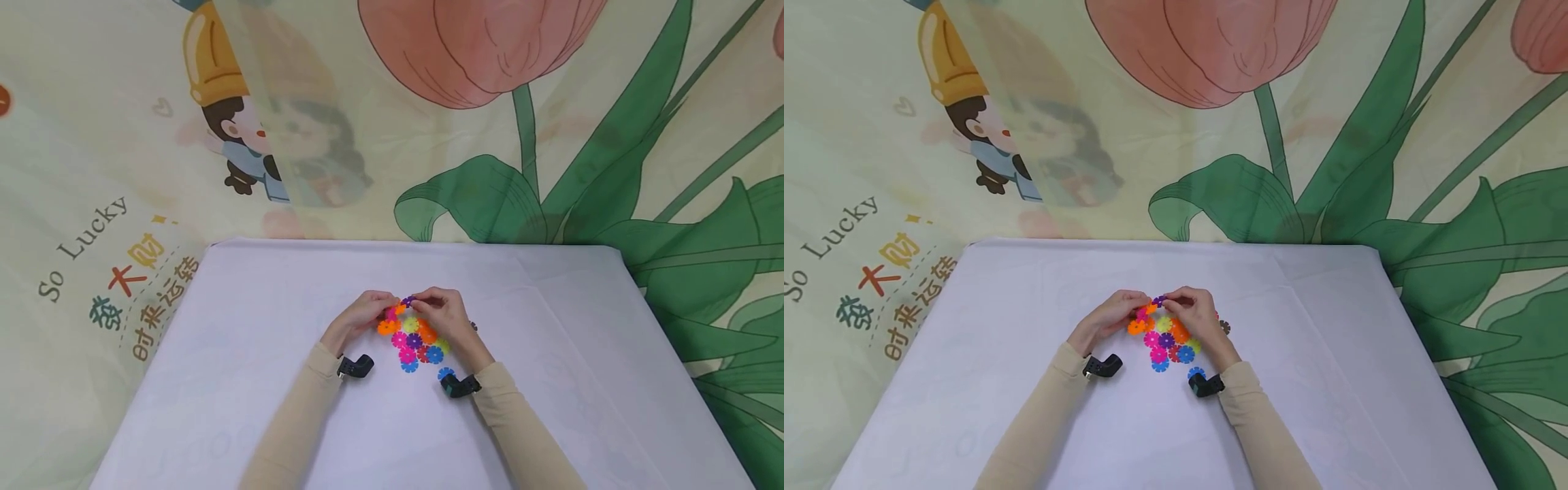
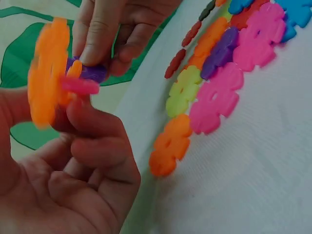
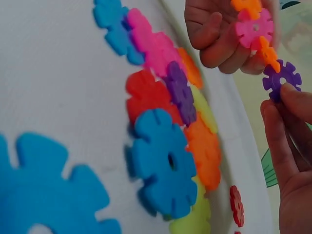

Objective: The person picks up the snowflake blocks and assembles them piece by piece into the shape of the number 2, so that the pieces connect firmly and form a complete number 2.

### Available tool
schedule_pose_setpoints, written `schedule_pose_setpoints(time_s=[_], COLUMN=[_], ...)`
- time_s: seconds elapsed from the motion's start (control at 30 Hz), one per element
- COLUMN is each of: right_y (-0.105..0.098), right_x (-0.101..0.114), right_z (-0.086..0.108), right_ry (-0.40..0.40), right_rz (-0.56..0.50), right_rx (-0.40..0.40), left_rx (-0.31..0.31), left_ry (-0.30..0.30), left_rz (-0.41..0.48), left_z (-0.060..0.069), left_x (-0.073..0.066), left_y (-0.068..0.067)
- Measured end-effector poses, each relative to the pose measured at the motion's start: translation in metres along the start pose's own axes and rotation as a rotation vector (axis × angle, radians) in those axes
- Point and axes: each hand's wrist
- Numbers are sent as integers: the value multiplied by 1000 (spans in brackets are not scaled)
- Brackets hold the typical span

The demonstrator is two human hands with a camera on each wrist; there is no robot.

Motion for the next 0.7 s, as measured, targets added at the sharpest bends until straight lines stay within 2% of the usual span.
schedule_pose_setpoints(time_s=[0.1,0.17,0.23,0.33,0.4,0.5,0.6,0.7], right_y=[-3,-9,-17,-31,-38,-42,-42,-39], right_x=[1,1,-1,-5,-9,-11,-10,-7], right_z=[-1,-3,-3,-2,1,2,1,-2], right_ry=[-26,-32,-6,83,145,186,179,170], right_rz=[58,136,296,534,625,609,565,450], right_rx=[20,33,50,116,176,222,209,162], left_rx=[36,21,-12,-65,-72,-69,-51,-27], left_ry=[35,46,49,48,43,32,30,36], left_rz=[-40,-52,-56,-50,-41,-9,54,114], left_z=[0,0,0,1,2,2,1,-1], left_x=[0,1,3,6,7,7,7,7], left_y=[0,0,0,-2,-3,-3,-3,-2])
Point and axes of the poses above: each hand's wrist, its own z-axis away from the middle knuckle, its own y-axis out of the palm, x = y × z, and after that the axes turned 13 degrees about -y, right-handed
